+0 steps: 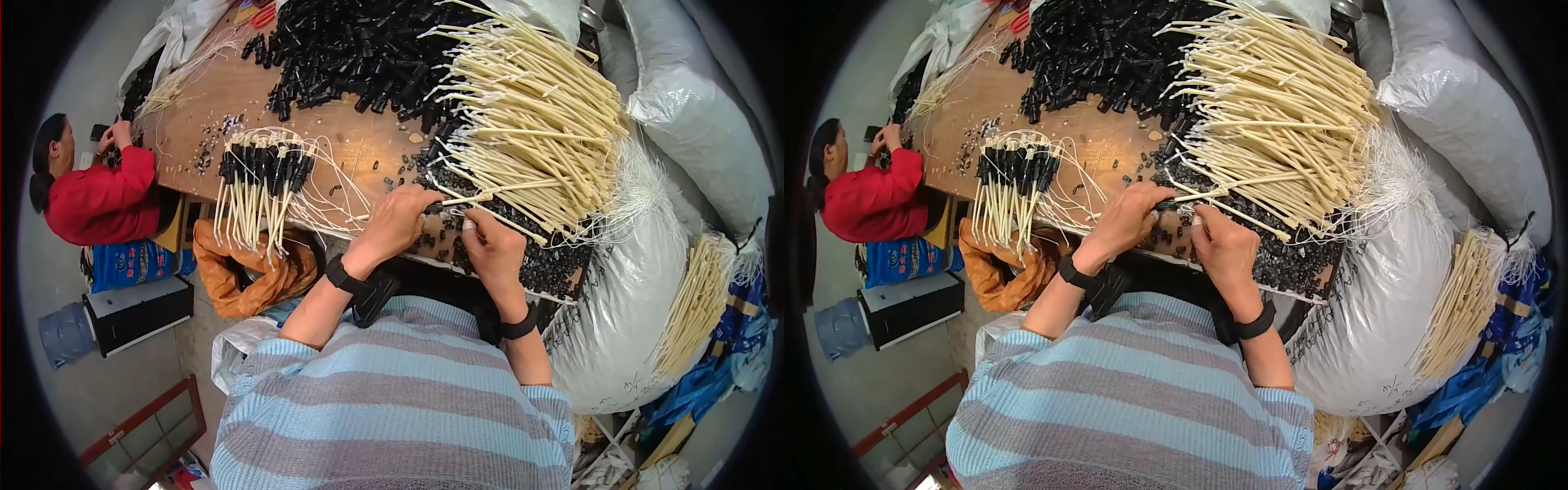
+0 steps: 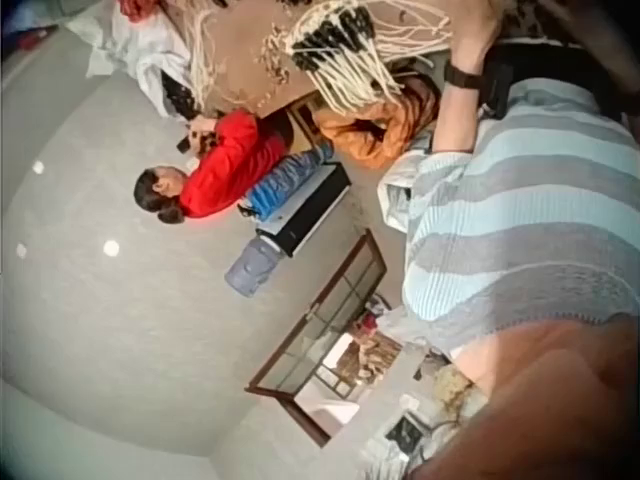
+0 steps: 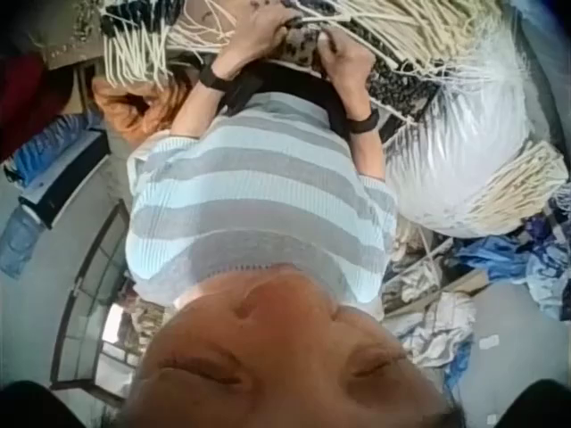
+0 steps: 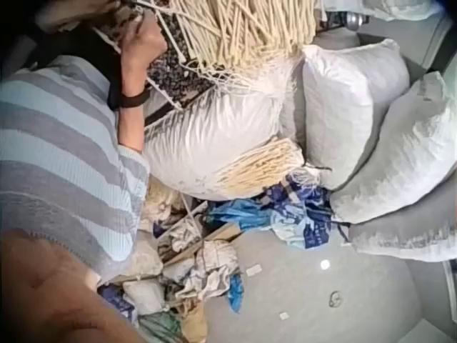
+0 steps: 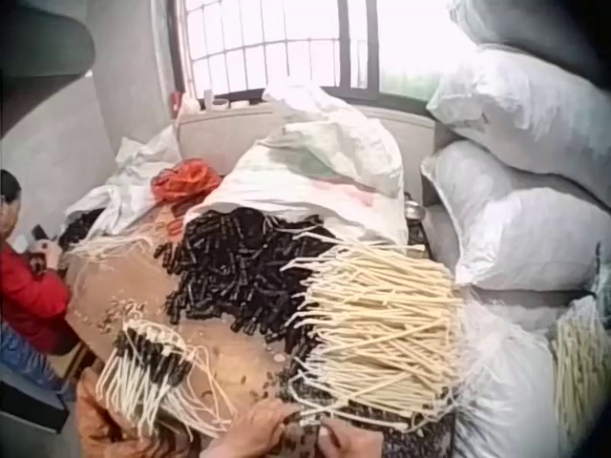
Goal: The person assembles components by hand, fitting a white tube into a black plastic piece and threading a white cord through the assembly. They then place the completed unit onto a pile on the table and repeat the process.
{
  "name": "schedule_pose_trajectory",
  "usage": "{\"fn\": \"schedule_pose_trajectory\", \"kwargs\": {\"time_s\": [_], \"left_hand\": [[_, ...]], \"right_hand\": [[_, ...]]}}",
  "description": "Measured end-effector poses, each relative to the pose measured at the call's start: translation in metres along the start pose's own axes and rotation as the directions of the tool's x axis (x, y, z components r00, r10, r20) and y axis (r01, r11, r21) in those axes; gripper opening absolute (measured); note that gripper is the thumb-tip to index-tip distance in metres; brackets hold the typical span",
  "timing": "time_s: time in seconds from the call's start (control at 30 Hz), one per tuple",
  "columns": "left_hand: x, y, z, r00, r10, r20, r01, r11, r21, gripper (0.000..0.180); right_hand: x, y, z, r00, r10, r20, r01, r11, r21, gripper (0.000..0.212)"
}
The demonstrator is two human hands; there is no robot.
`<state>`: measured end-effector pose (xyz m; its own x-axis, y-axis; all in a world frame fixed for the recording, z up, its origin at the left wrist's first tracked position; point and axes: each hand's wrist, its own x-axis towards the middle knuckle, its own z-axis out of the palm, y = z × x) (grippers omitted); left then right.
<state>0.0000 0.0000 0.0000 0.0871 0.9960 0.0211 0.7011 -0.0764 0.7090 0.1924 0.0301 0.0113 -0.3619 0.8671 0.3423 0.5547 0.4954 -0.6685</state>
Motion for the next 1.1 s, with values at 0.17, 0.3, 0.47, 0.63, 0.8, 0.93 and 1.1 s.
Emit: {"fn": "schedule_pose_trajectory", "kwargs": {"time_s": [0.17,0.3,0.47,0.63,0.8,0.93,1.1], "left_hand": [[-0.001,0.006,-0.005,0.997,0.074,0.011,-0.074,0.997,-0.012,0.038],[-0.001,0.006,0.002,0.993,0.094,0.067,-0.095,0.995,0.023,0.038],[0.006,0.021,-0.009,0.936,0.032,0.350,0.008,0.993,-0.114,0.044],[0.003,0.015,-0.010,0.990,0.134,0.039,-0.111,0.927,-0.359,0.042],[0.001,0.011,-0.013,0.927,0.298,-0.226,-0.348,0.908,-0.232,0.022],[-0.005,0.003,-0.009,0.910,0.340,-0.235,-0.394,0.887,-0.240,0.021],[0.007,-0.042,-0.038,0.861,-0.212,-0.463,0.229,0.973,-0.019,0.029]], "right_hand": [[0.000,-0.006,0.003,0.999,0.025,0.038,-0.027,0.999,0.037,0.015],[-0.003,-0.005,0.003,0.990,0.044,0.135,-0.058,0.993,0.104,0.013],[-0.001,-0.010,-0.002,0.953,-0.008,0.303,-0.054,0.979,0.196,0.016],[-0.004,-0.006,0.002,0.966,-0.017,0.257,-0.009,0.995,0.099,0.011],[-0.001,-0.015,0.001,0.977,0.018,0.211,-0.076,0.960,0.269,0.021],[-0.008,-0.006,0.007,0.963,0.015,0.268,-0.093,0.955,0.282,0.015],[-0.011,-0.004,0.008,0.922,0.301,0.243,-0.370,0.869,0.328,0.008]]}}
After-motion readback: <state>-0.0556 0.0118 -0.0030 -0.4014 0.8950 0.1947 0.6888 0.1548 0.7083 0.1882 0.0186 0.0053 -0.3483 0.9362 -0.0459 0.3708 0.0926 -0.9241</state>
